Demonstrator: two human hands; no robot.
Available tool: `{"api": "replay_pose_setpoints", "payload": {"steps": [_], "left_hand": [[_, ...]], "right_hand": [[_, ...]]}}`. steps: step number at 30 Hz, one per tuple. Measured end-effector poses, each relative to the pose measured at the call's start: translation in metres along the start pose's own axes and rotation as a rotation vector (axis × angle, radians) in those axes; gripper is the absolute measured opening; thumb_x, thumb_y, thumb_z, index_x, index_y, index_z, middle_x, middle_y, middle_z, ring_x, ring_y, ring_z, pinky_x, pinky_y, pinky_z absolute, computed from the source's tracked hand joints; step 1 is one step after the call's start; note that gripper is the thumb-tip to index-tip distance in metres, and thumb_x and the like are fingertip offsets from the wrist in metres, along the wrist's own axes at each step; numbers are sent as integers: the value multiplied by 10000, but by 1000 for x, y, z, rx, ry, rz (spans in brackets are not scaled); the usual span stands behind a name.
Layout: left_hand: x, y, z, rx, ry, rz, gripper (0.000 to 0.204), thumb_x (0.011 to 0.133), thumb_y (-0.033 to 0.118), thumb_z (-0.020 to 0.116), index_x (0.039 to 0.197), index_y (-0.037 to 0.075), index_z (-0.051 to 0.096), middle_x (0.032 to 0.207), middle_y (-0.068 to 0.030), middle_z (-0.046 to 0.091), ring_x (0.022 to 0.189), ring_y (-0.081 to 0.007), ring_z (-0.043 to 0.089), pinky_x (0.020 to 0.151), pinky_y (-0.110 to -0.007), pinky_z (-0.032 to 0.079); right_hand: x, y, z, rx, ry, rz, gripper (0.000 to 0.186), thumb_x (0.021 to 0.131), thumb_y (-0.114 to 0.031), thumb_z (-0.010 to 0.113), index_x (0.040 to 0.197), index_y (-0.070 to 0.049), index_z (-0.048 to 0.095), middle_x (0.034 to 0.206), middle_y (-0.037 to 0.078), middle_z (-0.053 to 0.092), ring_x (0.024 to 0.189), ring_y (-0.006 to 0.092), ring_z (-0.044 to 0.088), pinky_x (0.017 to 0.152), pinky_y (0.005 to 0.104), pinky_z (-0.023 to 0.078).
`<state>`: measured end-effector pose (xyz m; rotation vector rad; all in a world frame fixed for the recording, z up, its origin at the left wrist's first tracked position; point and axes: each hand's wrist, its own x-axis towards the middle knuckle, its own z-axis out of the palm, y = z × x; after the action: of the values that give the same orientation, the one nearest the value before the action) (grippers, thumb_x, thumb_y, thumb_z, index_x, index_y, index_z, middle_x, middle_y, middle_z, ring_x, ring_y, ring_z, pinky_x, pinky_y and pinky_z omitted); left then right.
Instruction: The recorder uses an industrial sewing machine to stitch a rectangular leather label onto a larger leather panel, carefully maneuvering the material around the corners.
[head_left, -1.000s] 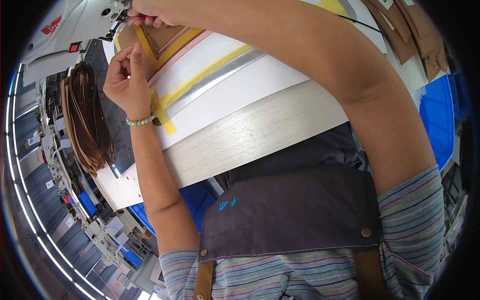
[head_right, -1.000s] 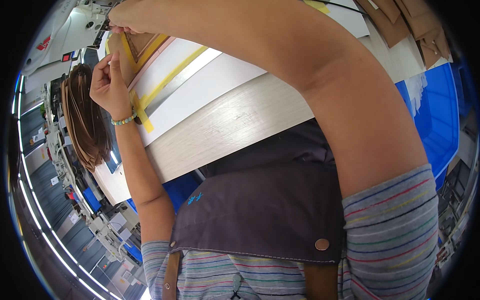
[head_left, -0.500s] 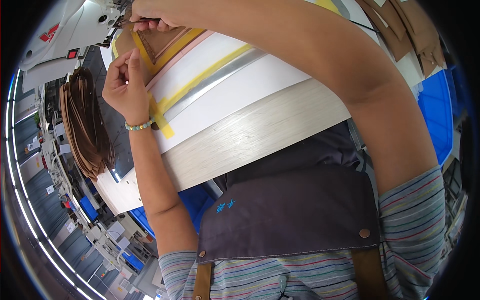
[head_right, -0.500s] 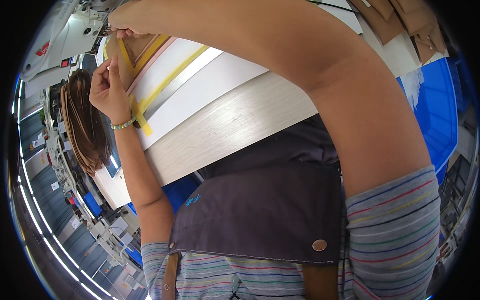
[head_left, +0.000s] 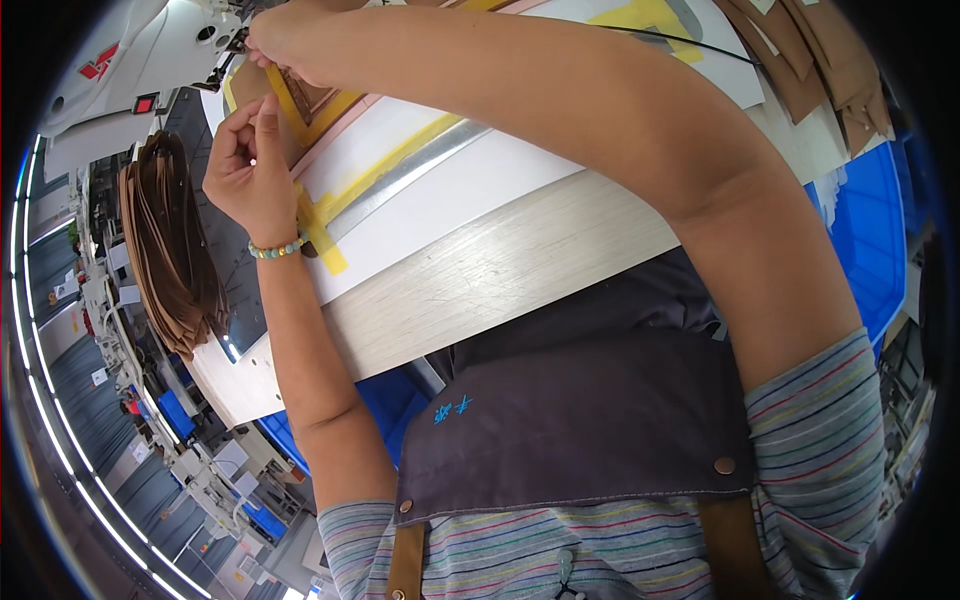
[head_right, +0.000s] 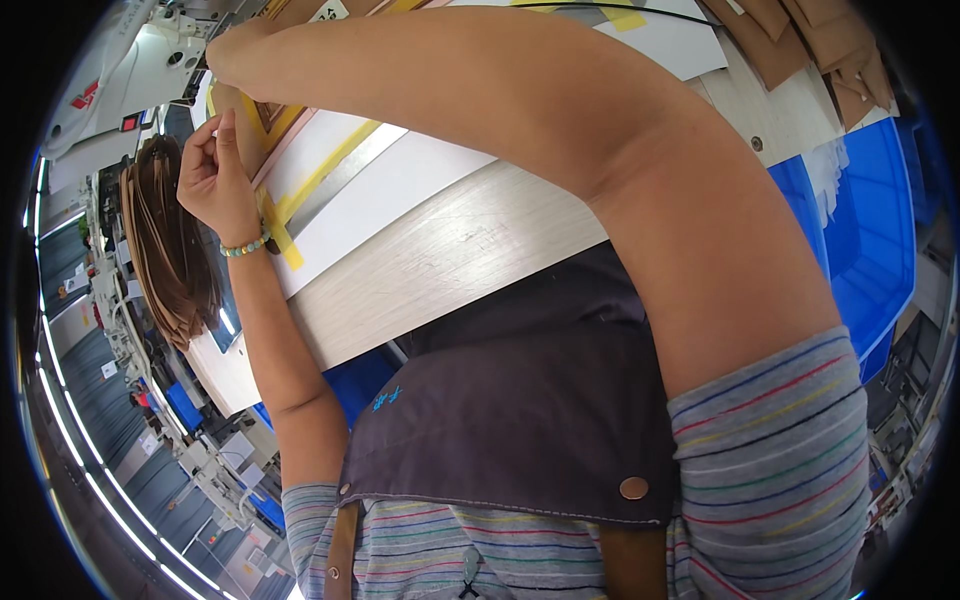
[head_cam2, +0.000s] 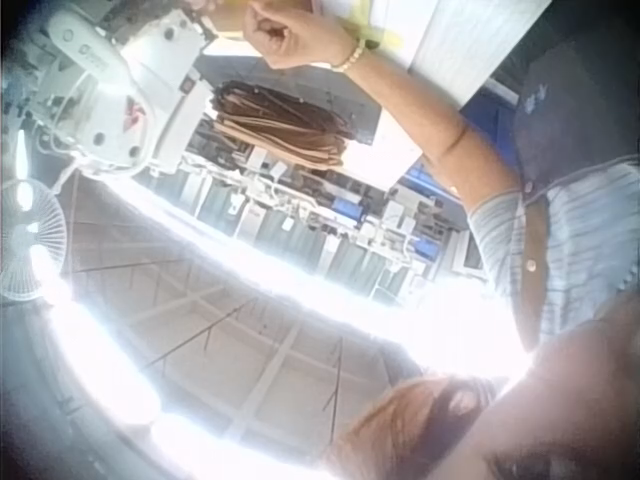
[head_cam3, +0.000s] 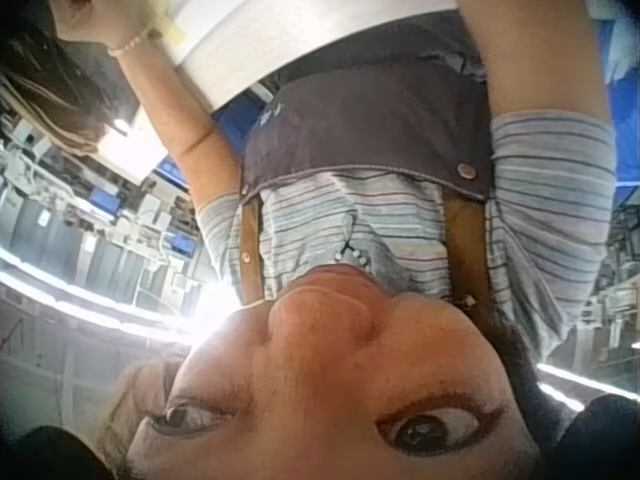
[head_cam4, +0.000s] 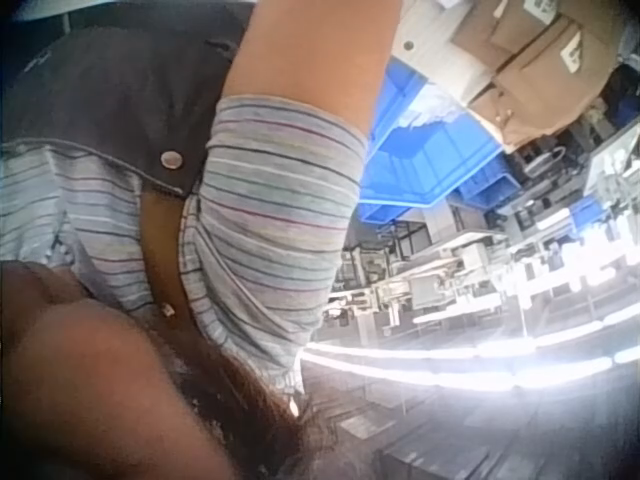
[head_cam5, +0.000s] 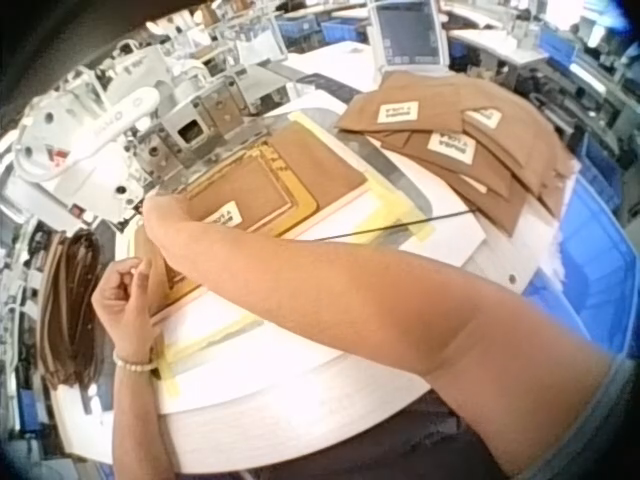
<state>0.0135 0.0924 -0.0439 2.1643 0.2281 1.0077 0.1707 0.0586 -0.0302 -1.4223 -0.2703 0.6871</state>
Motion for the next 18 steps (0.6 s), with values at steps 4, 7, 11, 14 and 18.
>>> {"api": "replay_pose_setpoints", "payload": {"steps": [4, 7, 11, 14, 18], "left_hand": [[0, -1, -1, 3, -4, 3, 120, 911, 95, 792, 970, -6, 767, 669, 104, 462, 599, 2, 348, 549, -173, 266], [-1, 0, 1, -13, 5, -10, 125, 910, 102, 795, 972, -4, 769, 666, 104, 453, 597, 0, 346, 549, -173, 265], [-1, -1, -1, -3, 5, -3, 126, 907, 102, 797, 971, -3, 771, 665, 104, 447, 597, 0, 346, 547, -173, 264], [-6, -4, -10, 29, 25, -15, 128, 906, 103, 797, 969, -5, 770, 664, 104, 444, 597, 0, 345, 543, -175, 262], [12, 13, 28, -3, -35, 28, 131, 907, 108, 795, 960, -9, 766, 663, 102, 438, 598, -1, 347, 540, -178, 263]], "right_hand": [[-6, 0, 9, -275, 61, -47, 203, 905, -133, 640, 1028, -13, 746, 985, 139, 747, 812, 228, 726, 664, 335, 558], [-9, -2, 15, -480, 108, -83, 204, 898, -154, 659, 1017, -11, 742, 1005, 142, 744, 829, 236, 725, 684, 351, 563], [-13, -5, 22, -751, 169, -133, 214, 890, -182, 685, 1003, -8, 736, 1032, 145, 740, 852, 246, 724, 710, 371, 570], [-12, -11, 33, -597, 214, 11, 202, 855, -184, 725, 984, -31, 748, 1000, 141, 741, 838, 238, 720, 697, 379, 565], [41, -11, -29, 48, 92, 158, 144, 785, -177, 762, 902, -95, 780, 890, 130, 738, 784, 211, 703, 650, 392, 541]]}}
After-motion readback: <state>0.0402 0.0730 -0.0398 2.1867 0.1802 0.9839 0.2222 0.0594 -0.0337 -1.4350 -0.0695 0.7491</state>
